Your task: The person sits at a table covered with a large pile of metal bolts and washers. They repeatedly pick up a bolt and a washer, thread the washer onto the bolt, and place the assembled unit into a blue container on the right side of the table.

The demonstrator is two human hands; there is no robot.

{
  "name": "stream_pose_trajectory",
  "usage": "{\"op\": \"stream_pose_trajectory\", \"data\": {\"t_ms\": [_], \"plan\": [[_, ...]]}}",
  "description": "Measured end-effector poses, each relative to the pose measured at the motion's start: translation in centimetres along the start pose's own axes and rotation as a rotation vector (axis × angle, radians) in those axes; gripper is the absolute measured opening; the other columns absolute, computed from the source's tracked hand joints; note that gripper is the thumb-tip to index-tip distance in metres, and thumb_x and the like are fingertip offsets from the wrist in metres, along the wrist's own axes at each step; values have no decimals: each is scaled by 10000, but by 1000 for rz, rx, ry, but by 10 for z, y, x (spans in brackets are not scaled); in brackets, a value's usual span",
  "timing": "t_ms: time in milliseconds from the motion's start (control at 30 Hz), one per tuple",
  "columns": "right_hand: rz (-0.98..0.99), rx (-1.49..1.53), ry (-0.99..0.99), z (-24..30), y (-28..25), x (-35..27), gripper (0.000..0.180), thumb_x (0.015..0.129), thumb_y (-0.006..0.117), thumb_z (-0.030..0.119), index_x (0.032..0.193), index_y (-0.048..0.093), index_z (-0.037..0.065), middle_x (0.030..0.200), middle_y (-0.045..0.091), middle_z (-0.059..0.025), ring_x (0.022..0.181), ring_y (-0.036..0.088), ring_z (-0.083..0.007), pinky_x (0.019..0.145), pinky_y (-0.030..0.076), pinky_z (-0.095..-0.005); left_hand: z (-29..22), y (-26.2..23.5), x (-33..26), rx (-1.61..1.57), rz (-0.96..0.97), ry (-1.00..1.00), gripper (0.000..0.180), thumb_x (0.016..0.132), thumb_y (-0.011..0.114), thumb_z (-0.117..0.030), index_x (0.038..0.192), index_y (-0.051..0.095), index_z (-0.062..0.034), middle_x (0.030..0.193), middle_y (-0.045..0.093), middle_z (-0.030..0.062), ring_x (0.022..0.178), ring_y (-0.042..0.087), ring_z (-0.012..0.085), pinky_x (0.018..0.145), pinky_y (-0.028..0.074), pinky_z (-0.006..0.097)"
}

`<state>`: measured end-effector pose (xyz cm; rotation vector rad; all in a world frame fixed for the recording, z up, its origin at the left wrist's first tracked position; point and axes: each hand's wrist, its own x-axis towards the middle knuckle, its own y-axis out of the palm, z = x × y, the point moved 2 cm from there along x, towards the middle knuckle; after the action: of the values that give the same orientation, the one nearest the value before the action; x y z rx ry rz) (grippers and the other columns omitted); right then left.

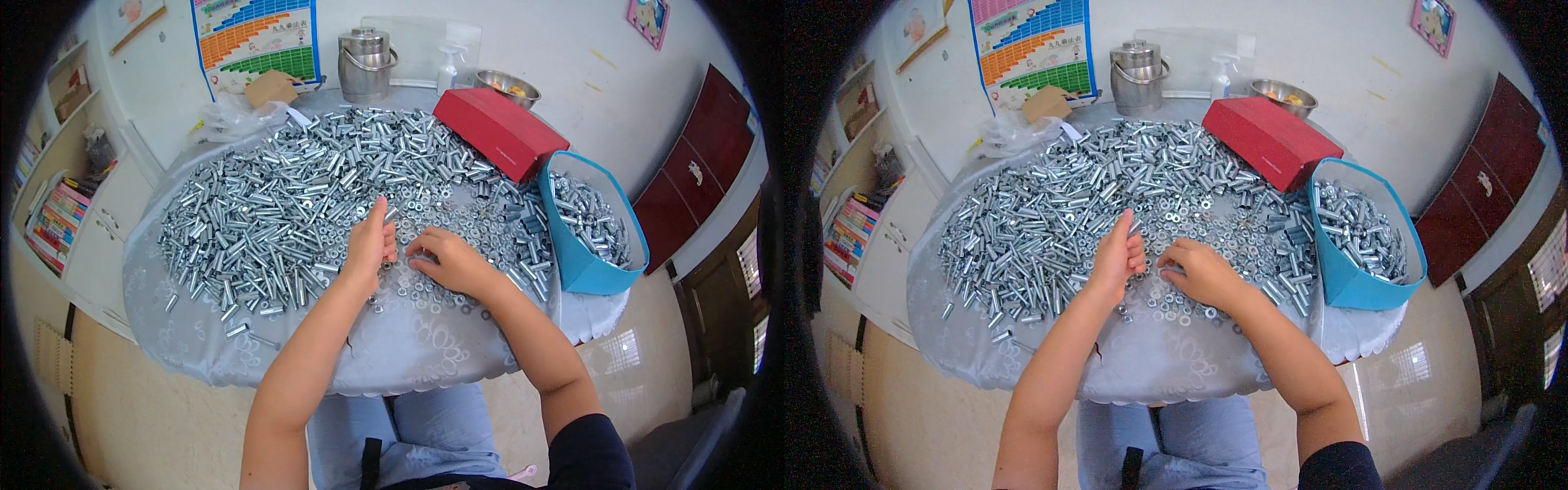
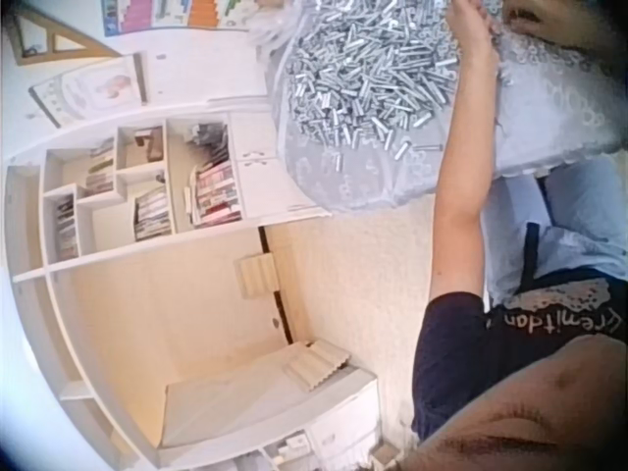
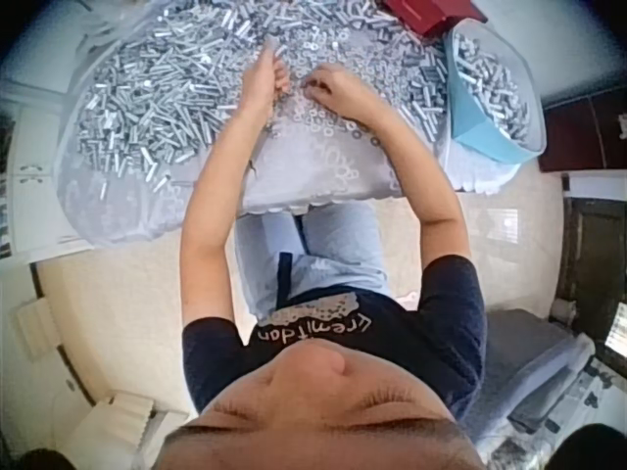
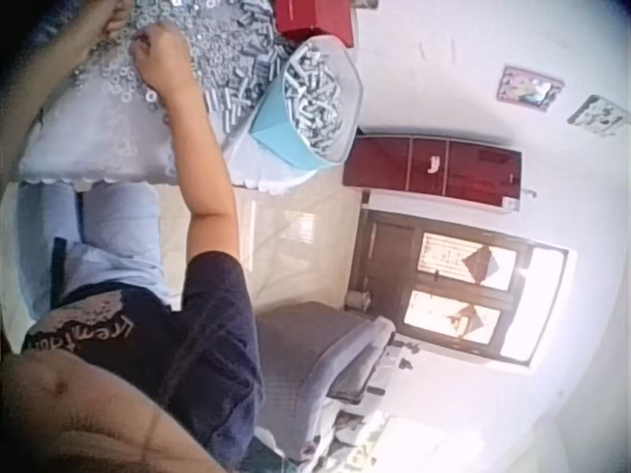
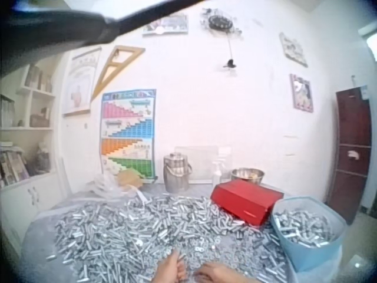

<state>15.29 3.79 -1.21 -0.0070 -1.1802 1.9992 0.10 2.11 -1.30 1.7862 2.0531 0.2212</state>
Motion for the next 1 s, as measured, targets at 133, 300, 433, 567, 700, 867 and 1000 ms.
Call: {"op": "stream_pose_trajectory", "data": {"t_ms": [133,300,433,567,700,867,1000], "plan": [[-21,74,8,5,-3,2,104,727,624,55,823,605,19,810,571,-128,751,583,-269,680,468,-341,0,0,0,19,9,-25,489,888,430,-484,536,283,-178,489,265,-70,427,275,68,442,268,239],[-379,106,-6,6,-13,5,114,738,635,35,844,601,12,786,603,-103,732,599,-214,667,472,-307,4,1,1,115,49,-63,498,875,446,-498,529,286,-179,492,266,-67,426,264,76,444,260,246],[-539,303,92,0,-22,4,112,766,641,42,861,600,-2,810,637,-82,740,615,-156,677,482,-271,2,8,-4,212,41,-107,513,850,472,-531,524,289,-179,490,270,-59,426,263,84,443,257,247],[-518,327,103,0,-21,4,122,771,638,24,878,598,-19,824,648,-89,771,632,-151,713,499,-268,5,10,-6,230,51,-112,524,833,488,-550,525,291,-176,487,272,-54,427,266,86,442,247,247],[-502,337,111,2,-21,3,136,774,637,24,895,601,-25,829,651,-97,773,636,-151,712,505,-268,7,5,-2,234,74,-114,489,835,494,-550,622,447,-112,543,367,-46,468,333,78,446,295,237],[-458,332,113,7,-22,2,149,785,634,46,916,620,-21,841,658,-99,766,634,-138,705,501,-257,6,4,-2,238,75,-92,505,838,480,-562,640,460,-98,571,390,-37,483,351,81,451,306,235],[-386,326,132,11,-22,1,169,795,628,59,947,630,-15,872,659,-89,776,626,-132,715,495,-251,8,3,-1,245,86,-80,511,839,476,-563,644,461,-91,569,393,-34,477,348,82,449,305,237]]}}
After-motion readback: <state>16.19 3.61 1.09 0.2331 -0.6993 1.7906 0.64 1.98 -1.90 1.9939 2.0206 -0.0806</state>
